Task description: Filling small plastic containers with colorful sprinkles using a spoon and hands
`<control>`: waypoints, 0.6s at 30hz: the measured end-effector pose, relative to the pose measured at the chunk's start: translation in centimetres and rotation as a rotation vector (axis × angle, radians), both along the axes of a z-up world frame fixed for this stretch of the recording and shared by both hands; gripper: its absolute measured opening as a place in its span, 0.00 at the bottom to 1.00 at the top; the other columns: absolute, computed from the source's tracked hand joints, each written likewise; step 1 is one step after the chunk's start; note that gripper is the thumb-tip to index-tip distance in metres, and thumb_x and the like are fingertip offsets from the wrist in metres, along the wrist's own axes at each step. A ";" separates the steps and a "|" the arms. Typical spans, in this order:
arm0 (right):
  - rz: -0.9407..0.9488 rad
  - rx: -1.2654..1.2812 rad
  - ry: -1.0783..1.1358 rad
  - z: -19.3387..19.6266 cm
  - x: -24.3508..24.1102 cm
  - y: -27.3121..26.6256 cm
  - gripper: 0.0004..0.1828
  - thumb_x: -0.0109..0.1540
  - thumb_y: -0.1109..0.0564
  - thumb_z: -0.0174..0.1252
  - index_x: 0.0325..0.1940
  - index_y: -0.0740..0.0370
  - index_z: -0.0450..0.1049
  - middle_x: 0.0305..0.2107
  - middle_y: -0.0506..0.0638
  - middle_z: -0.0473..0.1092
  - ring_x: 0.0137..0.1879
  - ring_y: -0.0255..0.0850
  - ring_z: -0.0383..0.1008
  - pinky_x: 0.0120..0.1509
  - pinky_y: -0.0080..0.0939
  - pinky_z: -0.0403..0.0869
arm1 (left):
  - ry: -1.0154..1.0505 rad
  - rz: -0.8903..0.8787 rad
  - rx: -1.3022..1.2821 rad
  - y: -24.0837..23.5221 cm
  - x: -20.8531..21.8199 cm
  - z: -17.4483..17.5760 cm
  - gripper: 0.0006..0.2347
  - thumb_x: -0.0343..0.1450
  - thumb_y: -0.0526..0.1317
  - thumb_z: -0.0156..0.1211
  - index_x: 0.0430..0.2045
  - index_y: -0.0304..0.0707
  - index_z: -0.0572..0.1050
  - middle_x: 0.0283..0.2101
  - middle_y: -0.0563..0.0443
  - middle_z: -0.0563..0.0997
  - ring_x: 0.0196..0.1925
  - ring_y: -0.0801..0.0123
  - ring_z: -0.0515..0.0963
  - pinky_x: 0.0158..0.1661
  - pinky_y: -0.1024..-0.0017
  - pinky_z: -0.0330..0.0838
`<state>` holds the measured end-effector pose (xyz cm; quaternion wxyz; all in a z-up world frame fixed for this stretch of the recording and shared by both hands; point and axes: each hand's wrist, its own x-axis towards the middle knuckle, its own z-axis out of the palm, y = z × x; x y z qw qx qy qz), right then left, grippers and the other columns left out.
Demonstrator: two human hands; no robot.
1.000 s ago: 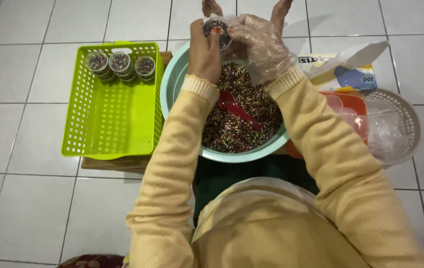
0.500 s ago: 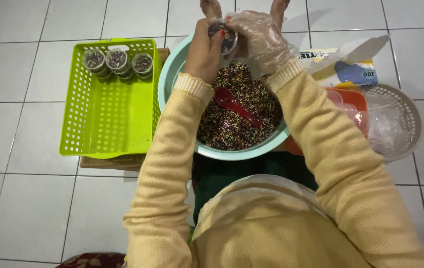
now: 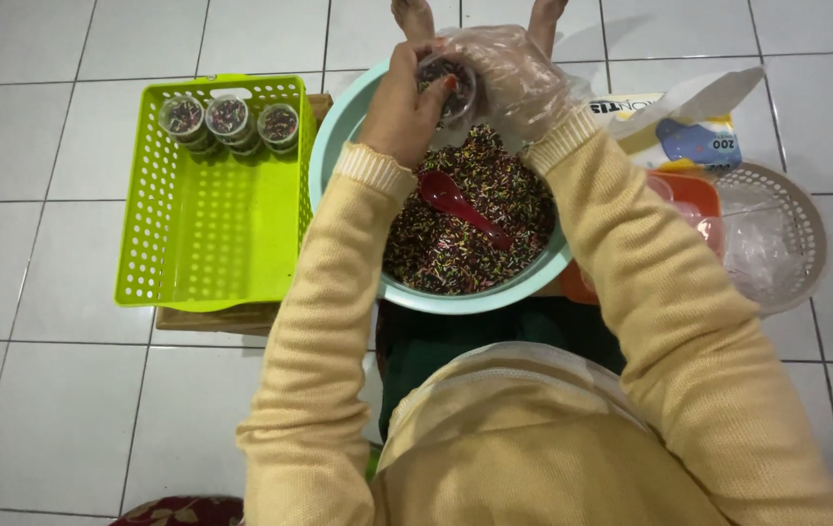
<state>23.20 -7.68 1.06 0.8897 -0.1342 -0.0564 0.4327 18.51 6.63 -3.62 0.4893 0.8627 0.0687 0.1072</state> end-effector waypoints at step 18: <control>0.135 0.057 0.006 0.3 0.3 -0.4 0.68 0.39 0.23 0.48 0.74 0.69 0.51 0.72 0.71 0.48 0.76 0.63 0.51 0.77 0.77 0.50 | -0.150 -0.003 -0.185 1.8 1.6 -4.1 0.19 0.77 0.41 0.52 0.64 0.51 0.62 0.63 0.35 0.75 0.62 0.43 0.78 0.57 0.48 0.78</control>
